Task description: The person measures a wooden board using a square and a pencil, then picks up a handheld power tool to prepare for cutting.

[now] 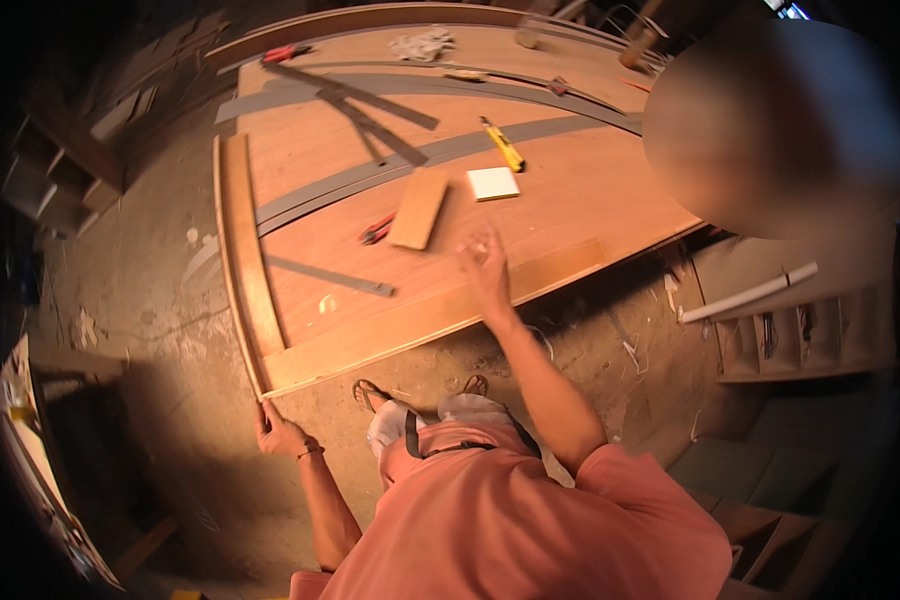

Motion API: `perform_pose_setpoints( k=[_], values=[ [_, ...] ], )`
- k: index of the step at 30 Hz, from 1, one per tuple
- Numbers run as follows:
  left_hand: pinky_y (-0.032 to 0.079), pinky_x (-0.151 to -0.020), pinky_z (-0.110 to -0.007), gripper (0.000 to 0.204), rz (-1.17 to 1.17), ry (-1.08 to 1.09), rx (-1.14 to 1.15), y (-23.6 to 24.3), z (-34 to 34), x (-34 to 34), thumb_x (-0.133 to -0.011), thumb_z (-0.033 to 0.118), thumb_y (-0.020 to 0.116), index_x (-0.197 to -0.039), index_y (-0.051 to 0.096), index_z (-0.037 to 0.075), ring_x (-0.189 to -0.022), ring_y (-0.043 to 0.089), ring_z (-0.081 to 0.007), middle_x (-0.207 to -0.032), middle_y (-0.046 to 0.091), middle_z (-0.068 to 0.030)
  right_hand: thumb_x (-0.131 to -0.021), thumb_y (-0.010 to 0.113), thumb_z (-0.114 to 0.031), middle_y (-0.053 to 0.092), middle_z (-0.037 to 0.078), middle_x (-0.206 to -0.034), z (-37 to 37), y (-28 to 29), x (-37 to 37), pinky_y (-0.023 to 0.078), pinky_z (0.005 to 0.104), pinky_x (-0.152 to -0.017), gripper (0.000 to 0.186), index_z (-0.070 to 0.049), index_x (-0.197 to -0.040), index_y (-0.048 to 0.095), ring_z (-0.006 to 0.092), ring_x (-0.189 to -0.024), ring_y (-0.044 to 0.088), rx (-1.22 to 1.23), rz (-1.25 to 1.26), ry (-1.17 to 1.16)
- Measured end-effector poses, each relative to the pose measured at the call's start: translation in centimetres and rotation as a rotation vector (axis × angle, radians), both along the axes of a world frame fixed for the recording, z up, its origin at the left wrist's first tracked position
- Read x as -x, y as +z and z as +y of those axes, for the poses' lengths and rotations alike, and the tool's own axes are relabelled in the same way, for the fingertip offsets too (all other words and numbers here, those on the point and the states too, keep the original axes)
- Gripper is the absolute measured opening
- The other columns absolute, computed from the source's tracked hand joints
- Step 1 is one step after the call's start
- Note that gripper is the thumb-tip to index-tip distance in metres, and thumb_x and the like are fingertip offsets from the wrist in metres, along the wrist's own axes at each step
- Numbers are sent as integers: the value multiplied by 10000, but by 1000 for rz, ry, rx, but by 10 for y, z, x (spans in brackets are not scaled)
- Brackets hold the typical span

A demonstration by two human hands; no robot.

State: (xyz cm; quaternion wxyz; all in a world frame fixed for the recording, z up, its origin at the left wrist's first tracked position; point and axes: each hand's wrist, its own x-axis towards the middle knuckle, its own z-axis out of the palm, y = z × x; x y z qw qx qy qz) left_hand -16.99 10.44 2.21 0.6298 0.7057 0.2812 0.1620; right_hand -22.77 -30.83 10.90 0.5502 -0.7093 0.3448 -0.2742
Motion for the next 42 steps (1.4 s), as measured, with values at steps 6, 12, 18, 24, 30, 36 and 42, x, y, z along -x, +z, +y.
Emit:
perform_pose_setpoints(
  k=[6,12,18,24,30,36,42],
  values=[
    [529,-902,-426,643,105,77,-87,-15,-49,-14,-979,184,745,-1540,514,-29,-1002,676,-244,-1280,715,-166,-992,687,-90,628,145,-1342,13,4,166,544,309,-754,637,-83,-1585,454,162,-920,660,141,-35,40],
    [499,-740,-408,759,236,332,-35,-1,-58,-16,-895,126,698,-1615,459,99,-833,623,-228,-1166,730,-149,-979,705,-145,631,187,-1391,-51,-93,355,565,409,-900,612,-149,-1553,493,300,-1042,710,99,299,-95],
    [531,-761,-431,435,390,73,-209,-43,-140,-25,-900,244,688,-1303,646,86,-905,666,-257,-1096,735,-127,-925,710,-190,659,273,-1318,-76,-275,615,516,496,-1046,560,-34,-1443,566,423,-1236,642,-209,718,-823],
    [608,-777,-485,341,453,-816,-527,-94,-163,19,-957,304,693,-1211,624,88,-1075,687,-286,-1208,700,-155,-886,717,-133,696,246,-1140,-25,-376,732,596,449,-726,604,3,-1445,537,338,-832,723,-652,527,-1031],
    [635,-851,-527,249,444,-338,487,-36,-235,55,-1054,167,601,-1259,582,28,-832,609,-301,-1048,583,-131,-938,670,-46,636,104,-884,21,-357,662,452,408,-454,534,-171,-1417,472,269,-559,566,-967,171,-827],
    [695,-560,-355,122,504,-187,382,-13,-264,51,-1013,48,576,-1098,623,-26,-749,736,-308,-1046,664,-185,-952,648,-109,656,131,-957,10,-376,599,507,368,-497,444,-16,-1374,546,254,-637,645,-682,394,-392],
    [654,-490,-376,131,524,-144,452,-19,-251,47,-987,67,660,-1019,599,-43,-558,657,-279,-889,654,-188,-952,671,-114,688,154,-1028,-66,-448,591,555,365,-527,456,-15,-1387,581,233,-680,692,-207,606,-147]
  ],
)
